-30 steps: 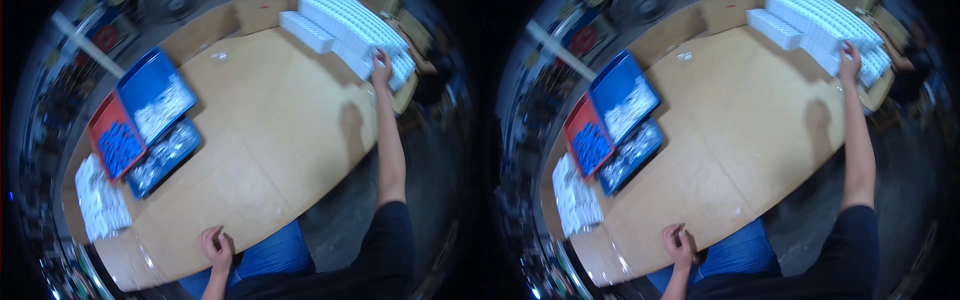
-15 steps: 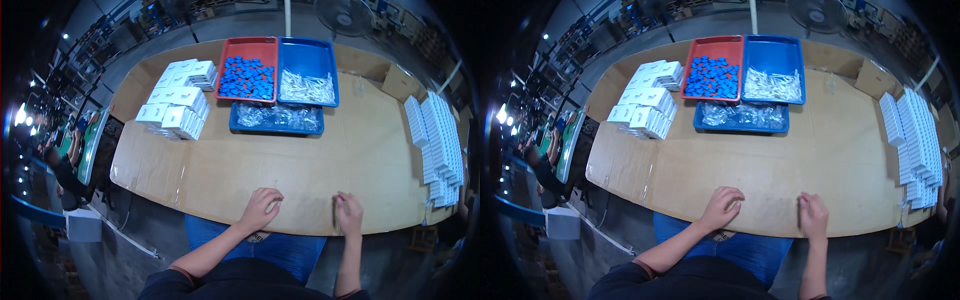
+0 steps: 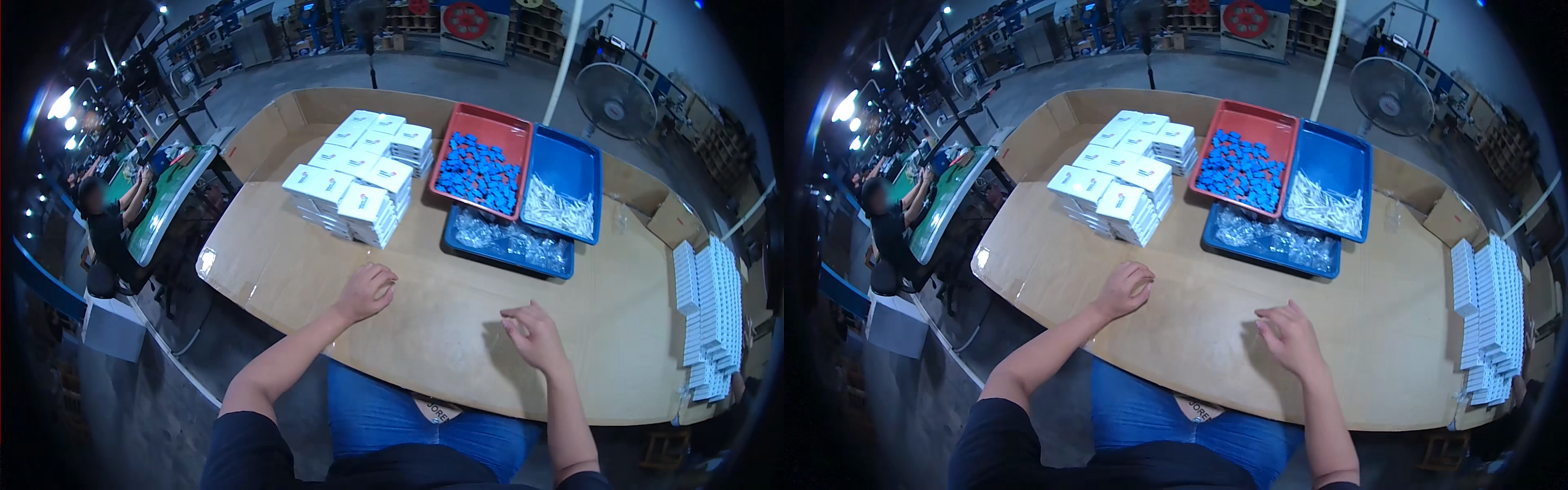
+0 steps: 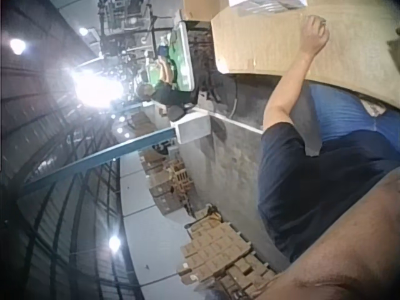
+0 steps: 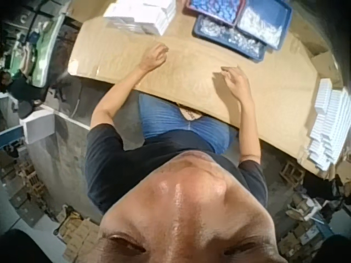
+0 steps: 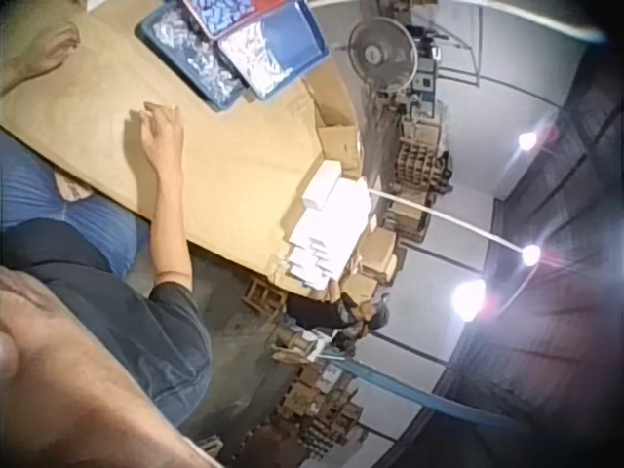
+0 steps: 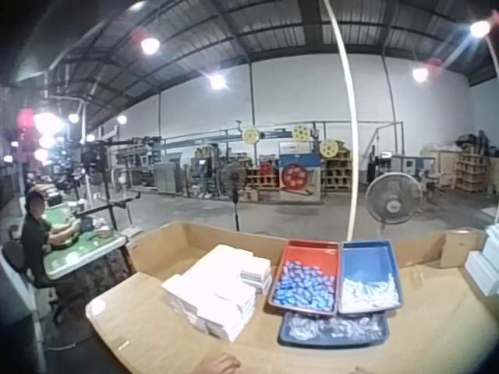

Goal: The recorder is packaging electronic components into small white boxes at a factory workbench.

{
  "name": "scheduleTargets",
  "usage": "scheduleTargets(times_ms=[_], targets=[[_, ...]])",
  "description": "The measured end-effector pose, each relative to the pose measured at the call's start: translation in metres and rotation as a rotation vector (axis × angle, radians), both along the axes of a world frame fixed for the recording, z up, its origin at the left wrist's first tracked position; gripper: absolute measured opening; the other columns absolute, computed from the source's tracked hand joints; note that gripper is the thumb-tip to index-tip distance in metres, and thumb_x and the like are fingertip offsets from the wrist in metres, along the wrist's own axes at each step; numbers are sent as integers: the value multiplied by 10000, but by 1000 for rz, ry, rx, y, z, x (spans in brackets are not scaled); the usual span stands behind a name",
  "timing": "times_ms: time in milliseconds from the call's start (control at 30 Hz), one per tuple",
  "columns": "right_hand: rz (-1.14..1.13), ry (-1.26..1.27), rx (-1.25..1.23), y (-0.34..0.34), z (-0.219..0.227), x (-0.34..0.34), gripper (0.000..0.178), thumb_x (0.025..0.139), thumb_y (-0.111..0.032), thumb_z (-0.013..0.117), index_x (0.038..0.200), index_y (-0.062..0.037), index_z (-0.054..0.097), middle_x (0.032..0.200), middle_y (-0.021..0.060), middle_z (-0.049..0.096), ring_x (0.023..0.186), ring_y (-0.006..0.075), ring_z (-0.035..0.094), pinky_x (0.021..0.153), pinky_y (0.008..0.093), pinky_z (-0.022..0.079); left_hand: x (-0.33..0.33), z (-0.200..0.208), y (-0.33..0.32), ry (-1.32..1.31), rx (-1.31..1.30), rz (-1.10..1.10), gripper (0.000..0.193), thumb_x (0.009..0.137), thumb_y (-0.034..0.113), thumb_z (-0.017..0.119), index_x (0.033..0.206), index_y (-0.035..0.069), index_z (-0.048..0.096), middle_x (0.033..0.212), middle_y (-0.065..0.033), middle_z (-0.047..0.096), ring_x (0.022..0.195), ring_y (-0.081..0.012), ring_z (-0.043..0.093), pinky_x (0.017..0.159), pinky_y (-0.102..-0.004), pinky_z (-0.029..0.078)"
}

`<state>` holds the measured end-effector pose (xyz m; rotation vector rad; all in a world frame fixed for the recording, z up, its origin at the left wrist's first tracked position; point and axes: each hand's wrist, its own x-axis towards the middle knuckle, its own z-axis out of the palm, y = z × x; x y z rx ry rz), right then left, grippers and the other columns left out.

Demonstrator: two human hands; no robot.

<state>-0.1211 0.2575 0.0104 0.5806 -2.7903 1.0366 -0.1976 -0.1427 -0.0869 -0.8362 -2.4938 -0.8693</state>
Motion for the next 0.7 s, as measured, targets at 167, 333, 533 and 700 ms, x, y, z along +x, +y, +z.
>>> scheduleTargets(times_ms=[167, 333, 533, 700], targets=[[104, 51, 39, -39, 37, -100, 195, 958, -190, 706, 1065, -41, 770, 1060, 157, 767, 1023, 339, 710, 1007, 461, 513, -1, 1, -9, 30, 61, -28, 246, 834, 188, 767, 1011, 53, 663, 1005, -101, 632, 946, -294, 630, 845, -415, 508], [177, 183, -10, -110, 75, -227, 234, 954, -179, 697, 1095, -2, 757, 1036, 186, 766, 954, 355, 729, 857, 422, 562, -5, 1, -16, 27, 41, -33, 265, 827, 195, 782, 1016, 53, 662, 1024, -114, 635, 968, -309, 632, 875, -417, 519], [246, 249, 90, -219, 105, -384, 271, 963, -202, 650, 1123, -8, 752, 1020, 183, 770, 940, 357, 740, 832, 422, 574, -7, 2, -18, -38, 49, -51, 301, 809, 225, 796, 1027, 73, 655, 1034, -90, 642, 959, -294, 622, 854, -407, 506], [156, 241, 253, -293, 97, -481, 308, 951, -285, 678, 1142, -61, 769, 1105, 160, 772, 1000, 336, 741, 918, 429, 569, -13, -5, -18, -42, 67, -49, 310, 818, 246, 793, 1033, 74, 652, 1051, -80, 639, 980, -283, 614, 873, -404, 498]])
